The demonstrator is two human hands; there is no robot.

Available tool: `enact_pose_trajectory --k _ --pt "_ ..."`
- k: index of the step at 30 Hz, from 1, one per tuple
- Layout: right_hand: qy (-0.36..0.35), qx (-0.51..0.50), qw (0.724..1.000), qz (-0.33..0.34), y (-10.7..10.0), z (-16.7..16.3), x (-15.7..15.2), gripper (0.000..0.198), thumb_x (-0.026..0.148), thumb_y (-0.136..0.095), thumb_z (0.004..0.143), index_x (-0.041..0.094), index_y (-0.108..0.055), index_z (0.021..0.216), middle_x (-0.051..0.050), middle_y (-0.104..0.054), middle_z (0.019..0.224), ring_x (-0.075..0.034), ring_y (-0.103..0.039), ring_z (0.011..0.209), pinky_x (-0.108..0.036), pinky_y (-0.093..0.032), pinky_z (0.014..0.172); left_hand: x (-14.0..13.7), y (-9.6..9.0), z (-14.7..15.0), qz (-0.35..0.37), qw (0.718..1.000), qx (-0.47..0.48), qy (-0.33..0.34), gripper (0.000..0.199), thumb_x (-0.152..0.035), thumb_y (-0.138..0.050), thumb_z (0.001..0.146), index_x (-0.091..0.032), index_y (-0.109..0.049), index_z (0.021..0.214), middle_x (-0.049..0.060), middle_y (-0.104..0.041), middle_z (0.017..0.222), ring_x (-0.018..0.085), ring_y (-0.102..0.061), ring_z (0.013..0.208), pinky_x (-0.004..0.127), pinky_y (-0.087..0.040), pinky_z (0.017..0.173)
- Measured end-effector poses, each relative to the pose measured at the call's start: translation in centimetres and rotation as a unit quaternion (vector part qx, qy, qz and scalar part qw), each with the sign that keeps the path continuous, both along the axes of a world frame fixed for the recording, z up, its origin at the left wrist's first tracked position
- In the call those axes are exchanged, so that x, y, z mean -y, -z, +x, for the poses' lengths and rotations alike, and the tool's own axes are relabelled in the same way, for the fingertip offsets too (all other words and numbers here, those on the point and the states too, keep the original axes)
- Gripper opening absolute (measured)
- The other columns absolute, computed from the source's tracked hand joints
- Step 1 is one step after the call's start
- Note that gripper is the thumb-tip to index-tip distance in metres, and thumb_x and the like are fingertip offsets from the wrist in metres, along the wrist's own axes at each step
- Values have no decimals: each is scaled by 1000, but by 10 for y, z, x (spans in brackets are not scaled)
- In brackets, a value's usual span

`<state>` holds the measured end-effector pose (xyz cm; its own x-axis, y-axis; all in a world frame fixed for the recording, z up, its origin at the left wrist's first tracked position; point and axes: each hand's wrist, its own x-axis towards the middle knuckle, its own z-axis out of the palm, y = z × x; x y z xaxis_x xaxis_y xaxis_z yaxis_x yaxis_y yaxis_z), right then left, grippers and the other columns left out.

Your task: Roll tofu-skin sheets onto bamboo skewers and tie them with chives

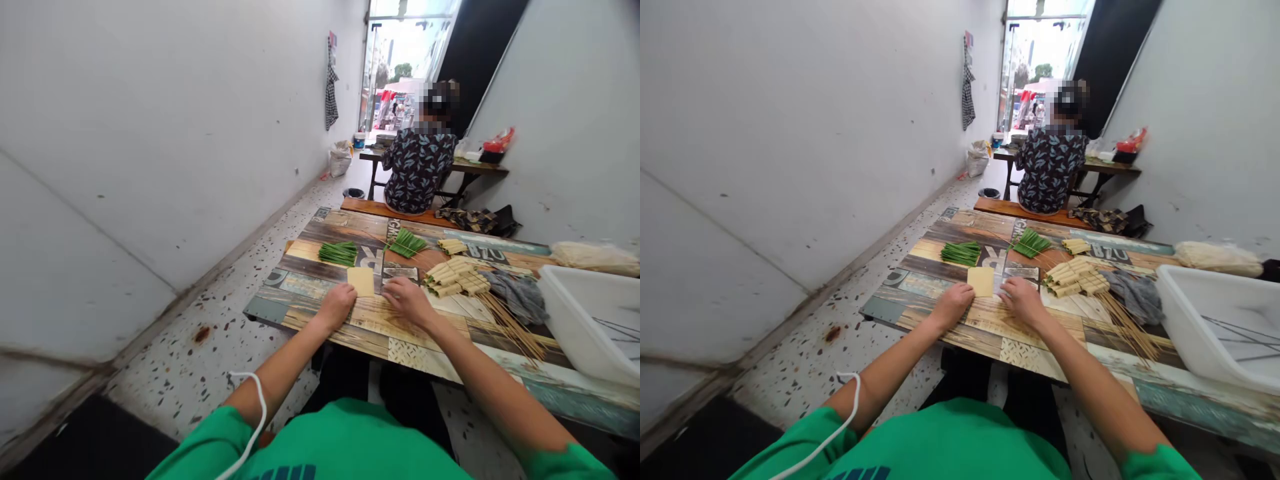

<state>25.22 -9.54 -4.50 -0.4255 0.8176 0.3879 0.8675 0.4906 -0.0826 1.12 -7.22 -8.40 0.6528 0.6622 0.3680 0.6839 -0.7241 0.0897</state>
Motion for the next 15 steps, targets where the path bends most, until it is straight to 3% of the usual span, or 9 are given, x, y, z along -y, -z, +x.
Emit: enact_pose_trajectory --k 3,8,11,15 --pt "1 -8 998 -56 -5 -48 -53 21 23 -53 95 14 -69 105 -11 -68 106 -19 -59 97 -29 -46 84 -1 4 1 6 1000 25 0 18 -9 -49 94 -15 -61 82 7 -63 85 19 -58 83 31 -49 76" --pt "69 91 987 -113 -21 -94 -126 25 29 -55 94 16 -69 110 -12 -65 112 -23 -54 107 -31 -44 87 -2 7 1 -4 999 38 4 20 -19 -51 96 -14 -61 80 6 -62 82 19 -59 84 31 -50 76" --pt "102 142 976 -129 -21 -109 -145 31 37 -57 92 16 -68 111 -14 -62 116 -26 -52 112 -30 -45 86 0 6 0 -11 999 31 2 19 -17 -50 96 -14 -62 82 7 -63 86 20 -58 87 32 -51 77" --pt "92 174 968 -152 -21 -113 -155 30 29 -48 95 14 -69 109 -15 -63 115 -25 -55 111 -30 -45 87 0 5 2 -13 1000 15 0 20 -11 -47 94 -12 -61 81 9 -62 84 20 -59 82 32 -52 73"
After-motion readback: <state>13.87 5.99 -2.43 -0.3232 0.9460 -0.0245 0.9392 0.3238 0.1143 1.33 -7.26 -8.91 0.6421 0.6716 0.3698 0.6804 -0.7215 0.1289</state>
